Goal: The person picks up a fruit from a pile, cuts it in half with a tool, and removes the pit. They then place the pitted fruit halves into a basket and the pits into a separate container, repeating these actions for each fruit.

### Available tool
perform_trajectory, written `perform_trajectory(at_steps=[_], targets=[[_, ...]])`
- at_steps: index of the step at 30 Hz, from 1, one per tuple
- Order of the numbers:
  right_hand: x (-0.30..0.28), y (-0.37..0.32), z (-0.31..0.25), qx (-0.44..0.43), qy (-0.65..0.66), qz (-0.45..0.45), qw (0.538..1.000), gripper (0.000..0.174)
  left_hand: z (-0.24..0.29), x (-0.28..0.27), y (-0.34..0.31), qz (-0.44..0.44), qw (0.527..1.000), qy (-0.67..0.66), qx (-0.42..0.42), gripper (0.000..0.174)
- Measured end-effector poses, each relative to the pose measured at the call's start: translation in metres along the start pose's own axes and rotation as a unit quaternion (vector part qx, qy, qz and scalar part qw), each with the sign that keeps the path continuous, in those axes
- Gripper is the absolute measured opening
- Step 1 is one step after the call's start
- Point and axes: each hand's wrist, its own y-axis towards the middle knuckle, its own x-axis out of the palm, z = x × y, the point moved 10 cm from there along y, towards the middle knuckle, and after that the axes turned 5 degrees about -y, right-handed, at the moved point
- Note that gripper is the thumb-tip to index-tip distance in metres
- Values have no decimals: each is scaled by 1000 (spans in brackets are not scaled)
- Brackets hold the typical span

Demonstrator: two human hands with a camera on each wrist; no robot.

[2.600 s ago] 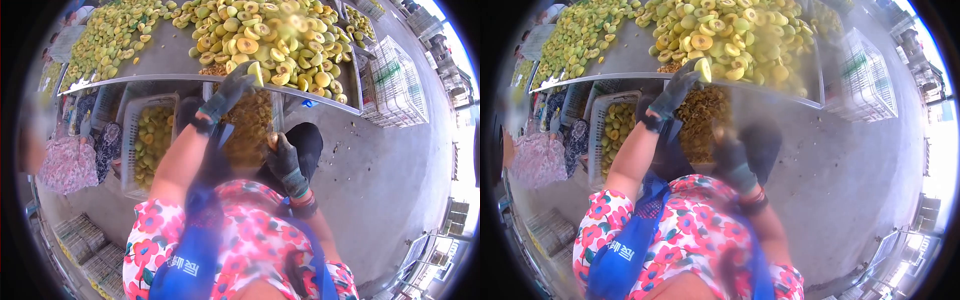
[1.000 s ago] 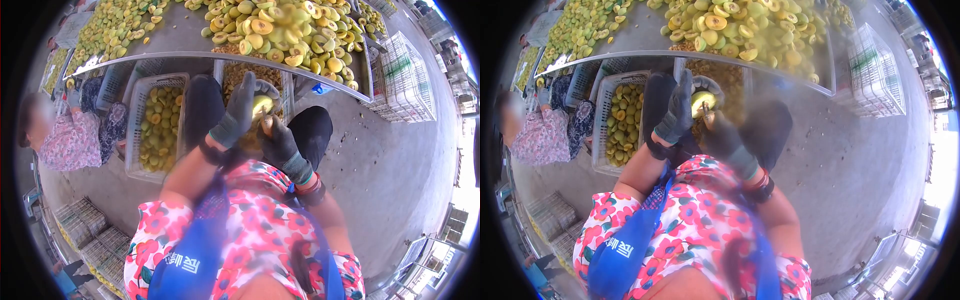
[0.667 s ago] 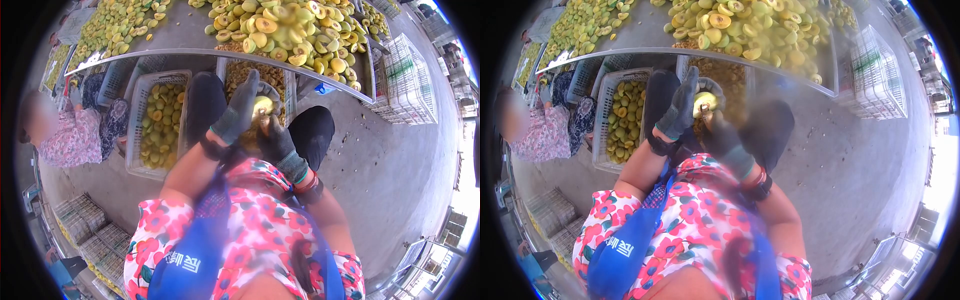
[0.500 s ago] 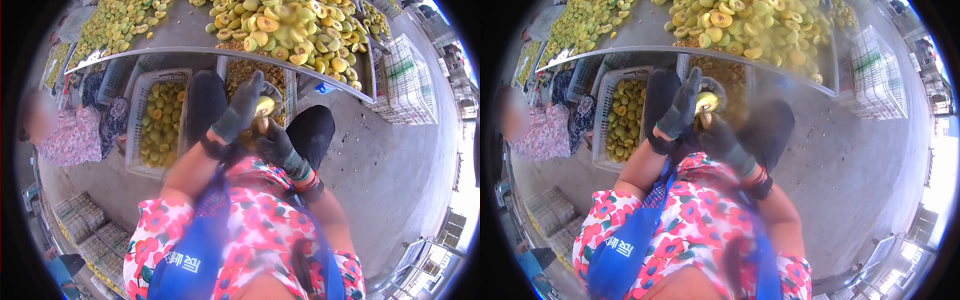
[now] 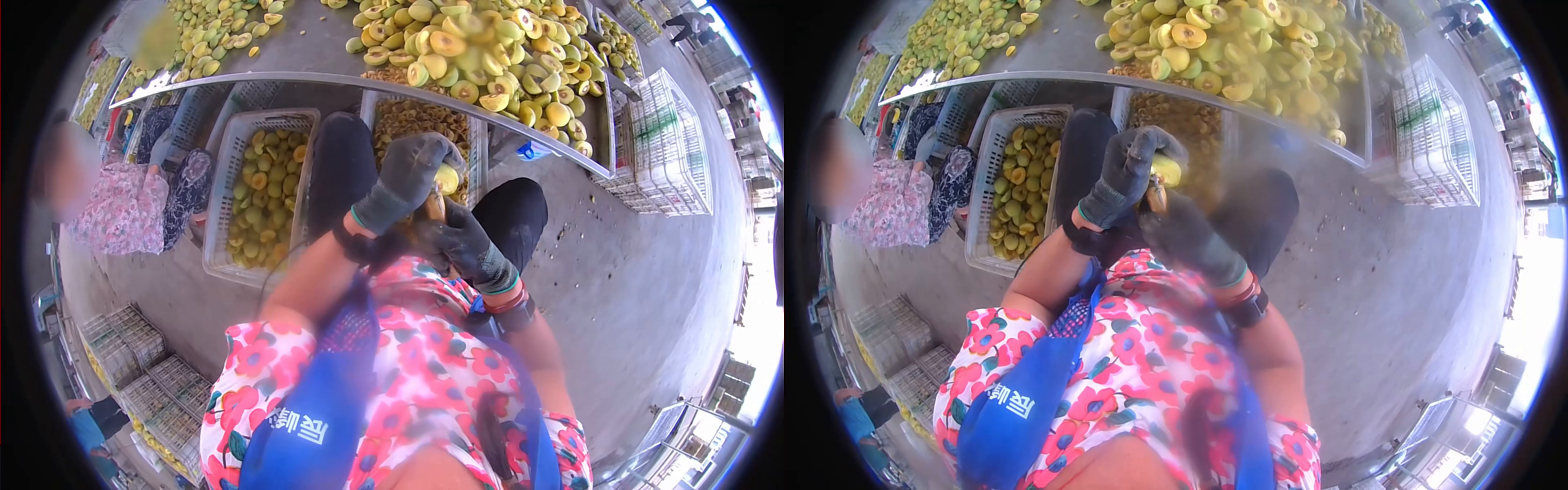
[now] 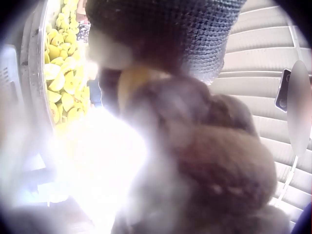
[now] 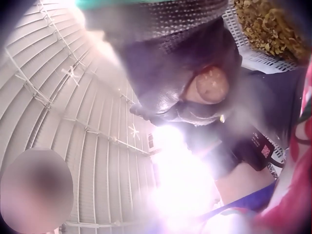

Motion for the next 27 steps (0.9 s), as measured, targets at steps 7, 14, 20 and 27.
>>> perform_trajectory(at_steps=[7,14,20,27], targets=[[-6,-6,30,143,87,12,986,18,7,9,-6,-91,994,-12,56,37],[6,-6,13,90,-90,20,992,16,13,10,-12,-146,983,31,106,26],[4,-3,40,191,32,41,980,15,20,2,-19,-126,971,57,195,33],[15,28,31,87,-160,11,983,16,8,-65,-29,116,991,18,-59,45]])
